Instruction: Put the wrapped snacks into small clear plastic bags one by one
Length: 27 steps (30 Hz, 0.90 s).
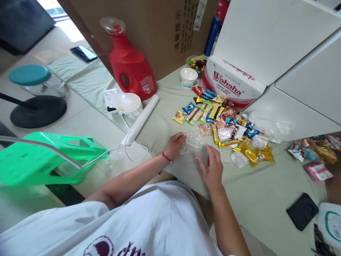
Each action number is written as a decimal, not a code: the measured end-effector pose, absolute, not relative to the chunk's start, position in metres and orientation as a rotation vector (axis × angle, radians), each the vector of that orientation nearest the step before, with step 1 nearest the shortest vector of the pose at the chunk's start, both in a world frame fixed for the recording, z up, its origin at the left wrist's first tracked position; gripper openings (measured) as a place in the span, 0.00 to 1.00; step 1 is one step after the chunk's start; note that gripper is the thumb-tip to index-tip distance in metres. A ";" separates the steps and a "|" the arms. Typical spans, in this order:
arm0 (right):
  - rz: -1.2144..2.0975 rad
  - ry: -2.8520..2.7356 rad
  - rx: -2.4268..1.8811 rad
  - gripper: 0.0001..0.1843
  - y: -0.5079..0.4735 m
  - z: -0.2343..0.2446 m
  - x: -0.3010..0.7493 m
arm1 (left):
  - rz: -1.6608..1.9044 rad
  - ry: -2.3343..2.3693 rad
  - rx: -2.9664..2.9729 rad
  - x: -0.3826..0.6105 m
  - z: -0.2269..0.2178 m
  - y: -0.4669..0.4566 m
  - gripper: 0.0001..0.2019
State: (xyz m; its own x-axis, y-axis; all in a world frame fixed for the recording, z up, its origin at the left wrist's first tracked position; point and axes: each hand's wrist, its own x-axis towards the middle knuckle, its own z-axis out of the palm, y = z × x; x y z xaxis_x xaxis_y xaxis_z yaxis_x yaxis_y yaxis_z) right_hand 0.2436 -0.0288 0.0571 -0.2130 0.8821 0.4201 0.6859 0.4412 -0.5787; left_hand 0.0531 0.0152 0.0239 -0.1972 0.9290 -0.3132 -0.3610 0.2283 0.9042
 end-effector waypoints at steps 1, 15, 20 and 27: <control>0.418 -1.996 -1.315 0.29 -0.019 0.057 0.233 | 1.305 1.243 0.647 0.054 0.025 0.014 0.22; 0.607 -1.919 -1.147 0.09 -0.020 0.063 0.314 | 1.312 1.399 0.342 0.016 0.020 0.026 0.33; 0.633 -1.836 -1.541 0.11 -0.027 0.044 0.372 | 1.263 1.314 0.393 0.019 0.021 0.028 0.31; 0.301 -1.451 -1.637 0.14 -0.014 0.074 0.332 | 1.083 1.294 0.434 0.026 0.024 0.022 0.32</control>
